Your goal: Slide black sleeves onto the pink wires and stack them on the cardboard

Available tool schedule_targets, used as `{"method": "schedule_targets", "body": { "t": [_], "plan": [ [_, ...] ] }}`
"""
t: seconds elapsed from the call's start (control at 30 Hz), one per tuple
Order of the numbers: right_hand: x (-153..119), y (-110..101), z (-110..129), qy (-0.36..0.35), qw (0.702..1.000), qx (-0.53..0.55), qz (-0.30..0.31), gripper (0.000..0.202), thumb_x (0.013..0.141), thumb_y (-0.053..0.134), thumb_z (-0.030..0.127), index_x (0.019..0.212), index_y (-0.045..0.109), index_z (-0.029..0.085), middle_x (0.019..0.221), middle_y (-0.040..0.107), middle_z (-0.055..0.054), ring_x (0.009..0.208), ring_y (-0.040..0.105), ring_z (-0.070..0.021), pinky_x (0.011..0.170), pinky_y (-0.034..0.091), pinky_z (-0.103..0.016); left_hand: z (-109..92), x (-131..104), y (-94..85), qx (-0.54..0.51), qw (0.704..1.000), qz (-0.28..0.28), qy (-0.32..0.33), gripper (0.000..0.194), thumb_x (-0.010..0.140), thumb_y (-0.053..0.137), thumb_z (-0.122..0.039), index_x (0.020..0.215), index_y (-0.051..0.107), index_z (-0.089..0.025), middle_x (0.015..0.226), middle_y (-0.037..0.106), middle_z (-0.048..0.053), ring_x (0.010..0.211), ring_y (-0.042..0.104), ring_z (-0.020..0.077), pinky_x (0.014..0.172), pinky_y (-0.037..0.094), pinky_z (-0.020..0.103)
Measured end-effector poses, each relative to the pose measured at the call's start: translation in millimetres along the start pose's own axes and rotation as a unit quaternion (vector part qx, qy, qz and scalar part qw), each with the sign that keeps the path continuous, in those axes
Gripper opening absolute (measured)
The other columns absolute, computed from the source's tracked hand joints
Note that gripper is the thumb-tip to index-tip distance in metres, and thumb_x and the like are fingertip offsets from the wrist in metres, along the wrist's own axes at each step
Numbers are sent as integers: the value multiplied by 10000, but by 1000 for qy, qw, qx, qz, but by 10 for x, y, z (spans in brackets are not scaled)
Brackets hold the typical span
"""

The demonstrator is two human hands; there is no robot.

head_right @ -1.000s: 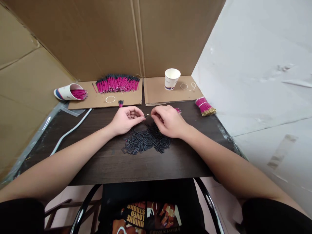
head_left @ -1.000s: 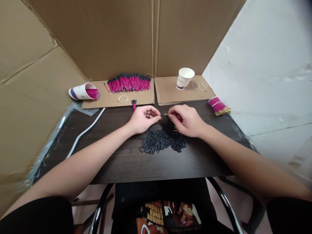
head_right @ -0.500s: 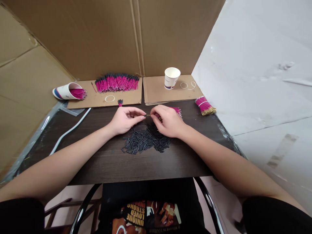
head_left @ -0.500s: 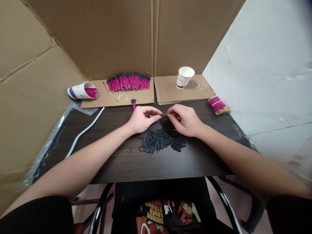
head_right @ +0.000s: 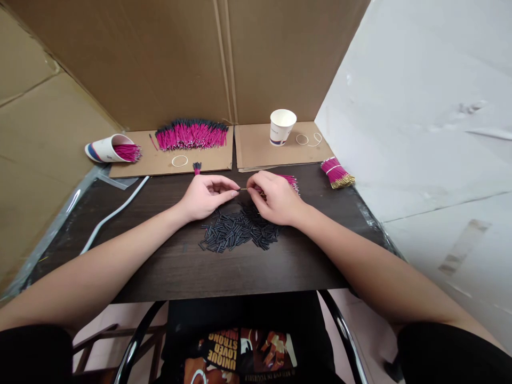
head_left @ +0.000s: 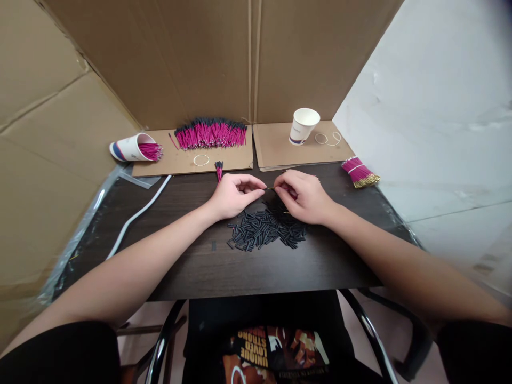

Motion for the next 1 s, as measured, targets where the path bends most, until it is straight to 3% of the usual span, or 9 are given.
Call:
{"method": "schedule_targets", "body": {
  "t": [0.43,1.0],
  "plan": [
    [23,-1,39,-18,1000,0,18,96,1005,623,92,1010,616,188,905,614,-47,796,567,-187,695,435,-339,26,-5,17,13,1000,7,-16,298,847,889,-349,1049,887,-130,936,843,99,746,682,112,717,527,249],
    [16,45,58,-31,999,24,35,103,1027,614,91,1040,616,193,931,613,-58,829,580,-203,716,460,-360,-25,-24,55,39,999,27,5,272,883,857,-345,1065,891,-145,948,851,94,740,697,120,692,522,259]
  ]
}}
Point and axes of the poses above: each hand's wrist, its own x-axis towards the middle knuckle, its own y-axis out of the palm, z = x × y, the point moved 10 cm from there along x, towards the middle knuckle
